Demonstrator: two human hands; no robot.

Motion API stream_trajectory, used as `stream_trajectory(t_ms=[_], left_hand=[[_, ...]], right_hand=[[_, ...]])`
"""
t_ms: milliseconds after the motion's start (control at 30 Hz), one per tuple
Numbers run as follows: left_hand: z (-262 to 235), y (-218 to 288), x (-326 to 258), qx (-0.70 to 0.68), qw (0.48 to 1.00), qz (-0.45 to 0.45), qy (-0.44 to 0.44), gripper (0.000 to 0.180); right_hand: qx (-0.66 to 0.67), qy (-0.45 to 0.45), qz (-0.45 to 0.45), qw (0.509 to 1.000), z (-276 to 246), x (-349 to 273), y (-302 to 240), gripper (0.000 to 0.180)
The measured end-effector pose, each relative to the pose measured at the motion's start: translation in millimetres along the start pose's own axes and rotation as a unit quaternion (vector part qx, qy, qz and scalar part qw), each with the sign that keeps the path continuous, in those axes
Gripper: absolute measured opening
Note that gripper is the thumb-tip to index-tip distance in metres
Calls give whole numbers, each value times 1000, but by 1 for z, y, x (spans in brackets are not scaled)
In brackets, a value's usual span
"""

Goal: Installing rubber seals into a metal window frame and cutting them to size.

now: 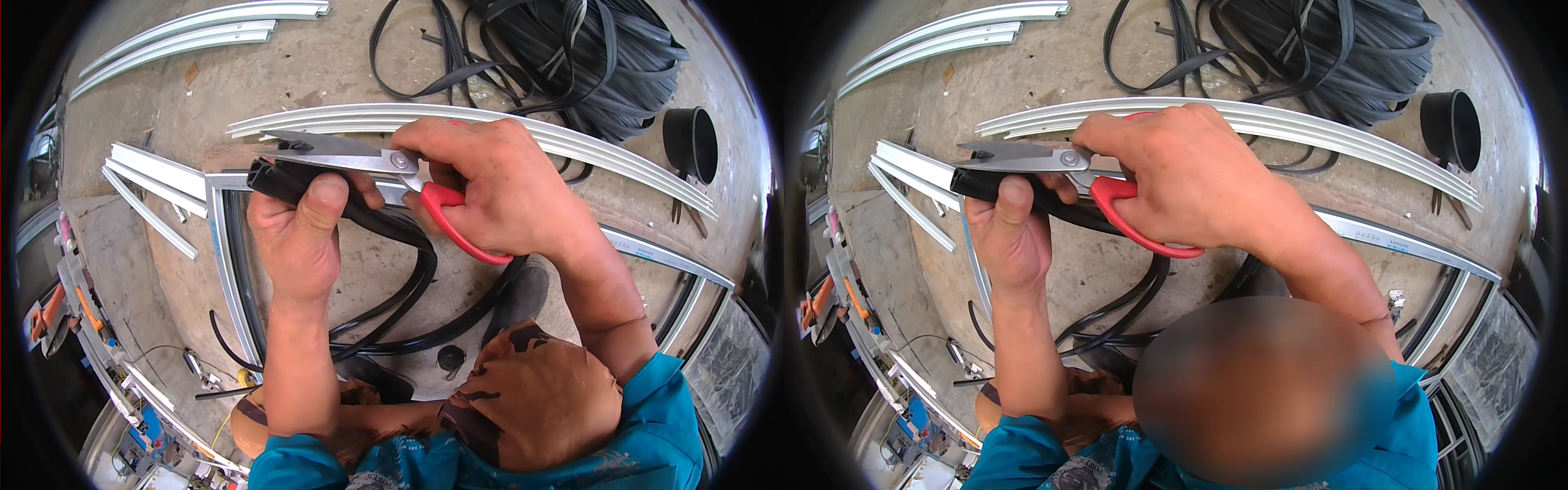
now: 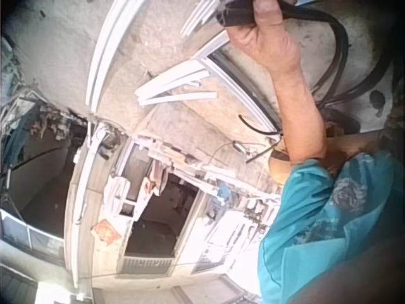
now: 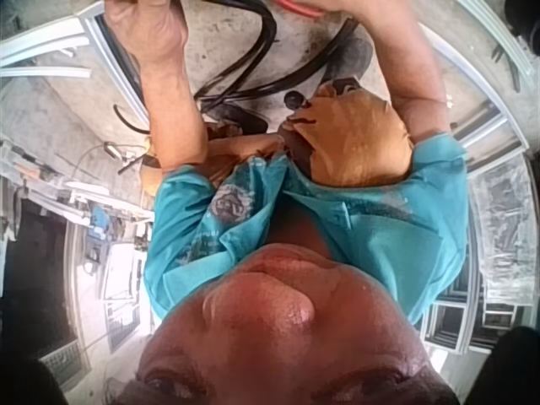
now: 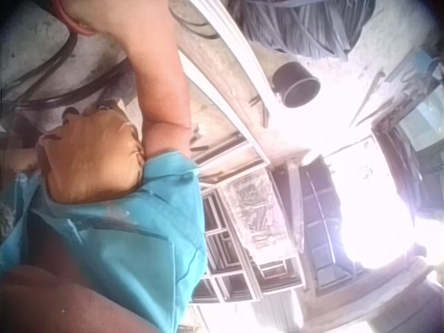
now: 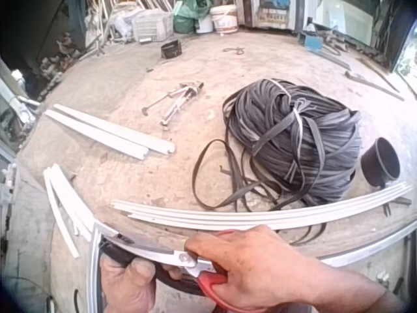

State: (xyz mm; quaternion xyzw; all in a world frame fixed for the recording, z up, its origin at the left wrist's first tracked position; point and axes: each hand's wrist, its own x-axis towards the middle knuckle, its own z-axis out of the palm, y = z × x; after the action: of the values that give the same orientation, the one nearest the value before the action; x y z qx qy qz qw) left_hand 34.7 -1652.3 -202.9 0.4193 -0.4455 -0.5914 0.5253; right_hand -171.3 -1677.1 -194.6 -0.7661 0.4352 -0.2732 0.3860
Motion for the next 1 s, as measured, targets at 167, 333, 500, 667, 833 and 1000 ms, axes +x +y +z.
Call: stream_trajectory(t_ms=[167,333,500,667,833,1000], left_hand=[[-3,1,-2,26,1000,-1,7,41],[-4,-3,-1,-14,1000,-15,7,26],[5,-9,2,-44,997,-35,51,24],[21,-9,2,-121,984,-81,103,23],[25,-7,-4,-202,971,-104,72,33],[11,-13,-1,-254,962,-93,34,32]], right_hand=[[-26,-20,4,999,-4,1,-3,24],[-45,-57,40,997,-8,3,-1,21],[82,9,93,992,21,-12,-4,34],[-60,107,-13,992,66,-32,14,47],[-67,184,-42,980,71,-33,26,56],[-78,192,-44,977,73,-31,26,58]])
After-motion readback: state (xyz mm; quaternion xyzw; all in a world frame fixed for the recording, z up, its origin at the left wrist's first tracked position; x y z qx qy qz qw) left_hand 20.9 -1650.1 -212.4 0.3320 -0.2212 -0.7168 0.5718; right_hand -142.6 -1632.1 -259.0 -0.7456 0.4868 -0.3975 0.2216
